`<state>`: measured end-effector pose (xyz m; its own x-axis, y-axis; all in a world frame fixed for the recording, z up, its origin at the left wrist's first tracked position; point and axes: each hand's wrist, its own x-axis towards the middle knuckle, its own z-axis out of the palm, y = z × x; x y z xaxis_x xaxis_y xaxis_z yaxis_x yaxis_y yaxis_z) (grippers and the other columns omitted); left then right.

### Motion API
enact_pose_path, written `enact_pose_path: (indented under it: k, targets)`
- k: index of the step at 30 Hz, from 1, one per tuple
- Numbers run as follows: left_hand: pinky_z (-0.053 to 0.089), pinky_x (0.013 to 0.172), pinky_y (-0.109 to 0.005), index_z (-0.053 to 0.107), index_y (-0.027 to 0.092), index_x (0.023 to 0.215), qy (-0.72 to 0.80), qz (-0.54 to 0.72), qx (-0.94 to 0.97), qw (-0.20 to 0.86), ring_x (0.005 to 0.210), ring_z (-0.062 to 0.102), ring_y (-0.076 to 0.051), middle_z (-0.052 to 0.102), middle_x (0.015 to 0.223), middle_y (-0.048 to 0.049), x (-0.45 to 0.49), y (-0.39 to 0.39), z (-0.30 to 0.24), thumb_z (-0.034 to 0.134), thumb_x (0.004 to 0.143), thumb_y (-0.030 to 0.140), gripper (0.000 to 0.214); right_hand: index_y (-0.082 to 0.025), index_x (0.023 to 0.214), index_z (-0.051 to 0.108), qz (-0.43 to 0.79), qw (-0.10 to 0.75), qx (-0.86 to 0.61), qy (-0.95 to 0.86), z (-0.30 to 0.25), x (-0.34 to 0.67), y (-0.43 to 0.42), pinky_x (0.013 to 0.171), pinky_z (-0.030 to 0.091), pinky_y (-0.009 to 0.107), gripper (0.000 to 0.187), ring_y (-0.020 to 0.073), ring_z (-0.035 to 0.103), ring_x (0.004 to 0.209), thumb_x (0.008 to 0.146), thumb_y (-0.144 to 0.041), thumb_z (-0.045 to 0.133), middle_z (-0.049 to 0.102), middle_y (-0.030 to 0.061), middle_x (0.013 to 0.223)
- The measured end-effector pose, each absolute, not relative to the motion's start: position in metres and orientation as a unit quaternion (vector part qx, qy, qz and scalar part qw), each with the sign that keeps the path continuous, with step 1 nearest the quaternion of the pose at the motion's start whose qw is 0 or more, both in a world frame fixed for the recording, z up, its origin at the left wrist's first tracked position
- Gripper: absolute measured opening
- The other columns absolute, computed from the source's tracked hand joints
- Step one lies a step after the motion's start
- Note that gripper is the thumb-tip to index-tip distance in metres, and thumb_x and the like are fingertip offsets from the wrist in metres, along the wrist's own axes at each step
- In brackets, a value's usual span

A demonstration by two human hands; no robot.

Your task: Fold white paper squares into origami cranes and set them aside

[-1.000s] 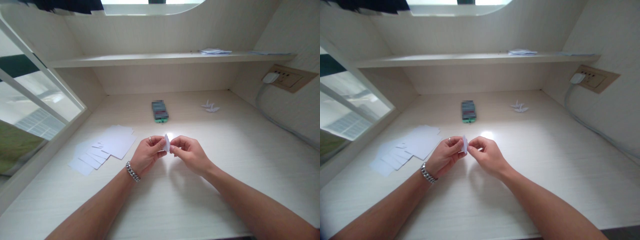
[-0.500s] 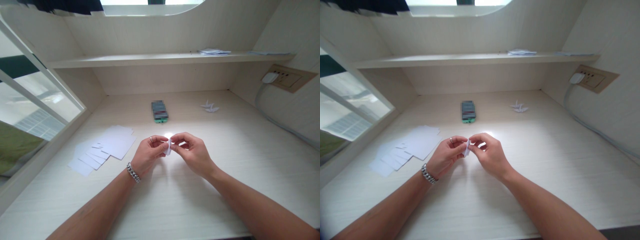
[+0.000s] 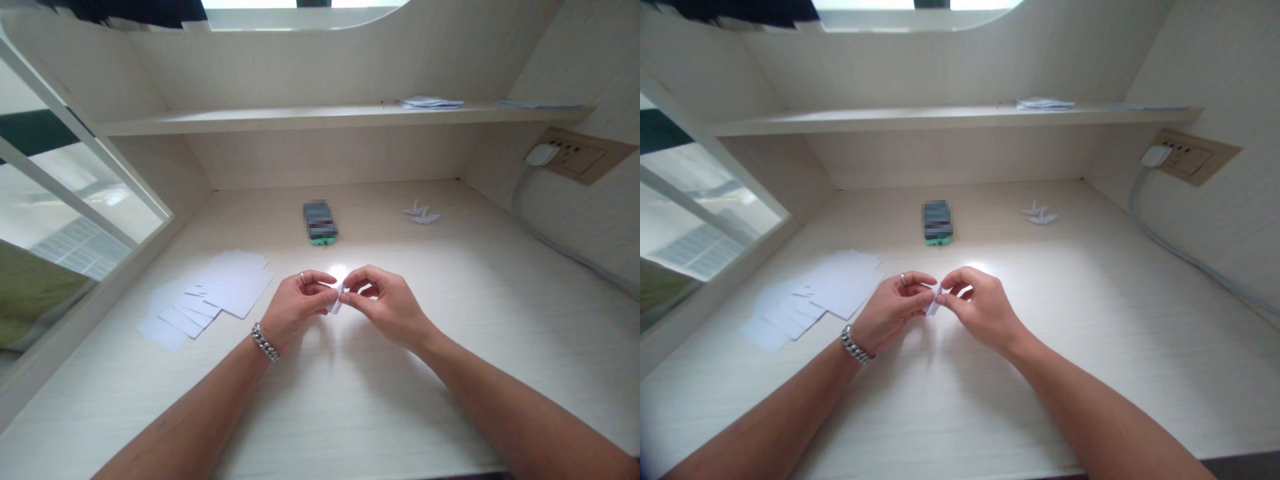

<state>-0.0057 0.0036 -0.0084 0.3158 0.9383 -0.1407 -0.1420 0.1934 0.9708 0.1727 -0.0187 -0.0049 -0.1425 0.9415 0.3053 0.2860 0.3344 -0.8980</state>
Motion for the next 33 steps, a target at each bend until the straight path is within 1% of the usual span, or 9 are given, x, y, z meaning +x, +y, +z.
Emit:
enact_pose_path:
  k: [6, 11, 18, 22, 25, 28, 33]
  targets:
    - [0.045, 0.054, -0.021, 0.069, 0.012, 0.087, 0.417, 0.401, 0.496, 0.648, 0.057, 0.06, -0.01, 0.069, 0.065, -0.0033, -0.0067, 0.0038, -0.0095, 0.084, 0.062, 0.026, 0.033, -0.018, 0.076, 0.064, 0.365, 0.437, -0.457, -0.684, -0.0051, 0.1757, -0.0169, 0.064, 0.052, 0.029, 0.011, 0.0155, 0.062, 0.07, 0.077, -0.026, 0.072, 0.067, 0.0022, 0.077]
    - [0.045, 0.054, -0.022, 0.069, 0.012, 0.085, 0.416, 0.396, 0.502, 0.646, 0.057, 0.06, -0.011, 0.069, 0.064, -0.0031, -0.0071, 0.0036, -0.008, 0.084, 0.062, 0.027, 0.032, -0.018, 0.077, 0.066, 0.364, 0.423, -0.445, -0.7, -0.005, 0.1775, -0.0168, 0.064, 0.051, 0.028, 0.009, 0.0157, 0.063, 0.07, 0.08, -0.026, 0.069, 0.068, 0.0025, 0.076]
    - [0.045, 0.055, -0.023, 0.07, 0.013, 0.085, 0.419, 0.386, 0.506, 0.647, 0.06, 0.061, -0.012, 0.07, 0.069, -0.005, -0.0083, 0.0042, -0.0085, 0.084, 0.062, 0.03, 0.032, -0.02, 0.078, 0.067, 0.288, 0.416, -0.444, -0.74, -0.007, 0.1781, -0.0159, 0.064, 0.049, 0.029, 0.007, 0.0158, 0.061, 0.068, 0.082, -0.026, 0.068, 0.068, 0.0024, 0.075]
    - [0.045, 0.056, -0.024, 0.072, 0.013, 0.087, 0.413, 0.377, 0.511, 0.653, 0.062, 0.061, -0.013, 0.071, 0.072, -0.0062, -0.0094, 0.0044, -0.009, 0.084, 0.063, 0.03, 0.032, -0.021, 0.079, 0.067, 0.268, 0.417, -0.434, -0.752, -0.0076, 0.1783, -0.0157, 0.065, 0.049, 0.029, 0.006, 0.016, 0.061, 0.07, 0.083, -0.025, 0.067, 0.068, 0.0024, 0.077]
    - [0.045, 0.056, -0.024, 0.072, 0.012, 0.087, 0.41, 0.376, 0.512, 0.655, 0.061, 0.061, -0.013, 0.07, 0.07, -0.0058, -0.0089, 0.0043, -0.0091, 0.083, 0.063, 0.029, 0.032, -0.021, 0.079, 0.067, 0.268, 0.407, -0.427, -0.762, -0.0071, 0.1791, -0.0159, 0.064, 0.048, 0.028, 0.003, 0.0163, 0.062, 0.071, 0.082, -0.021, 0.066, 0.068, 0.0027, 0.078]
    - [0.045, 0.056, -0.024, 0.072, 0.012, 0.086, 0.412, 0.377, 0.516, 0.65, 0.06, 0.06, -0.012, 0.07, 0.068, -0.0052, -0.0079, 0.0043, -0.0093, 0.083, 0.063, 0.028, 0.031, -0.02, 0.081, 0.065, 0.253, 0.395, -0.422, -0.776, -0.0079, 0.1794, -0.0156, 0.064, 0.047, 0.028, 0.004, 0.0166, 0.061, 0.072, 0.083, -0.017, 0.064, 0.068, 0.003, 0.079]
    - [0.044, 0.055, -0.023, 0.071, 0.012, 0.086, 0.423, 0.385, 0.516, 0.638, 0.058, 0.059, -0.011, 0.069, 0.065, -0.0041, -0.0072, 0.0042, -0.0088, 0.083, 0.063, 0.028, 0.03, -0.021, 0.08, 0.062, 0.219, 0.395, -0.424, -0.785, -0.0116, 0.1784, -0.0144, 0.063, 0.044, 0.028, 0.006, 0.0159, 0.059, 0.068, 0.086, -0.019, 0.061, 0.067, 0.0021, 0.076]
